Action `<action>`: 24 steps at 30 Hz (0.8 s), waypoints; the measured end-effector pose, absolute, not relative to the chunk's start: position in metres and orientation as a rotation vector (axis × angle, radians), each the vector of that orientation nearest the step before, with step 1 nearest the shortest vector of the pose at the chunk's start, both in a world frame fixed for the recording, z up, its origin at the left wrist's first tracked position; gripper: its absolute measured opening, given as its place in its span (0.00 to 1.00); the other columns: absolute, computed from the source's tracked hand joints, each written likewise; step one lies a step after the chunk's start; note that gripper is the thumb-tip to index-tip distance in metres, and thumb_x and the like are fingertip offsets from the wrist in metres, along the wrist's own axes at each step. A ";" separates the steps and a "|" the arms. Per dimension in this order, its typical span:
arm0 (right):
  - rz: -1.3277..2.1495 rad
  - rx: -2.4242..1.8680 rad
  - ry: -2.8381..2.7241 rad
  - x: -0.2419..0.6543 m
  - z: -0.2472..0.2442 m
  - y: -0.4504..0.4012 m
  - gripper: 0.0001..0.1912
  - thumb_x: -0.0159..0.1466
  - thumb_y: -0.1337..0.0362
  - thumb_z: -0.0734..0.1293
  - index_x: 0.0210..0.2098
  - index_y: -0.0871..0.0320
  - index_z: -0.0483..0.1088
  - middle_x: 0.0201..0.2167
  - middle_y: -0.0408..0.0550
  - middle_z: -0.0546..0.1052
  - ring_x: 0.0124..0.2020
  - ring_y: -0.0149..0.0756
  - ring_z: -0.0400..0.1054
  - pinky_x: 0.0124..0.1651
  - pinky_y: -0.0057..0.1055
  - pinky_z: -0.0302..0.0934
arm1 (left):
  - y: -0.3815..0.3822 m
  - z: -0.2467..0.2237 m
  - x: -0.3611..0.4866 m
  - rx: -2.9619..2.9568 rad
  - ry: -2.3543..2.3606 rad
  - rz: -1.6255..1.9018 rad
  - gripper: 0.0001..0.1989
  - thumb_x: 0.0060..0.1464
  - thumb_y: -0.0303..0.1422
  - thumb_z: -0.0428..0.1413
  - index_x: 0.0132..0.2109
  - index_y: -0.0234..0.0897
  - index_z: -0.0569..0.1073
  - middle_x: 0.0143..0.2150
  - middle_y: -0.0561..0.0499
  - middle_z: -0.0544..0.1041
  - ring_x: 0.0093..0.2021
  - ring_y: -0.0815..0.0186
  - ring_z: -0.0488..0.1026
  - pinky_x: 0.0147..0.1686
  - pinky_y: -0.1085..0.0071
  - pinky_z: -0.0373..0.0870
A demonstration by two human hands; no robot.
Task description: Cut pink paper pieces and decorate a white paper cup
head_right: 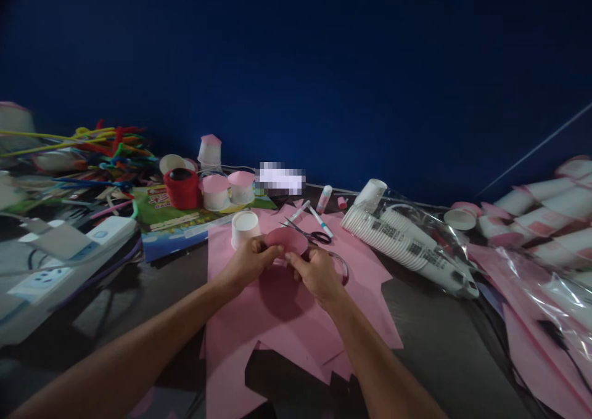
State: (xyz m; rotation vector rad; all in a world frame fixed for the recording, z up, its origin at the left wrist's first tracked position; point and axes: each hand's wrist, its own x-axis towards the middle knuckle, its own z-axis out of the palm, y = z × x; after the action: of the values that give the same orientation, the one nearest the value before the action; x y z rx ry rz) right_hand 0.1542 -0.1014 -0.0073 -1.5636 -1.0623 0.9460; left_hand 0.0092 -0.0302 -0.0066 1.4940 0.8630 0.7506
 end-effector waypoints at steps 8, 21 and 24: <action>1.120 -1.398 -0.937 0.153 -0.005 -0.099 0.19 0.53 0.52 0.73 0.18 0.59 0.67 0.13 0.38 0.66 0.14 0.23 0.55 0.18 0.24 0.45 | -0.032 -0.003 0.008 1.545 0.829 0.689 0.18 0.50 0.45 0.57 0.24 0.36 0.65 0.18 0.58 0.62 0.20 0.74 0.56 0.20 0.74 0.49; 1.254 -1.367 -0.862 0.158 0.001 -0.101 0.18 0.53 0.50 0.72 0.23 0.60 0.70 0.14 0.40 0.68 0.13 0.24 0.55 0.17 0.24 0.43 | -0.033 -0.005 0.009 1.447 0.872 0.639 0.17 0.49 0.43 0.58 0.24 0.37 0.64 0.15 0.57 0.64 0.15 0.74 0.59 0.16 0.76 0.53; 1.186 -1.341 -0.858 0.165 -0.001 -0.101 0.18 0.55 0.49 0.71 0.26 0.59 0.70 0.14 0.39 0.68 0.14 0.25 0.55 0.17 0.24 0.45 | -0.034 0.000 0.010 1.354 0.896 0.622 0.16 0.47 0.42 0.60 0.24 0.37 0.64 0.15 0.58 0.65 0.14 0.73 0.61 0.15 0.76 0.55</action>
State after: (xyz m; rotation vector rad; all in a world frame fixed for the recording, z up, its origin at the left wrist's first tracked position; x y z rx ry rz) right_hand 0.1651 -0.1011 -0.0010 -1.3410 -0.8579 1.1858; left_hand 0.0098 -0.0341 -0.0003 1.3543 0.8963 0.6220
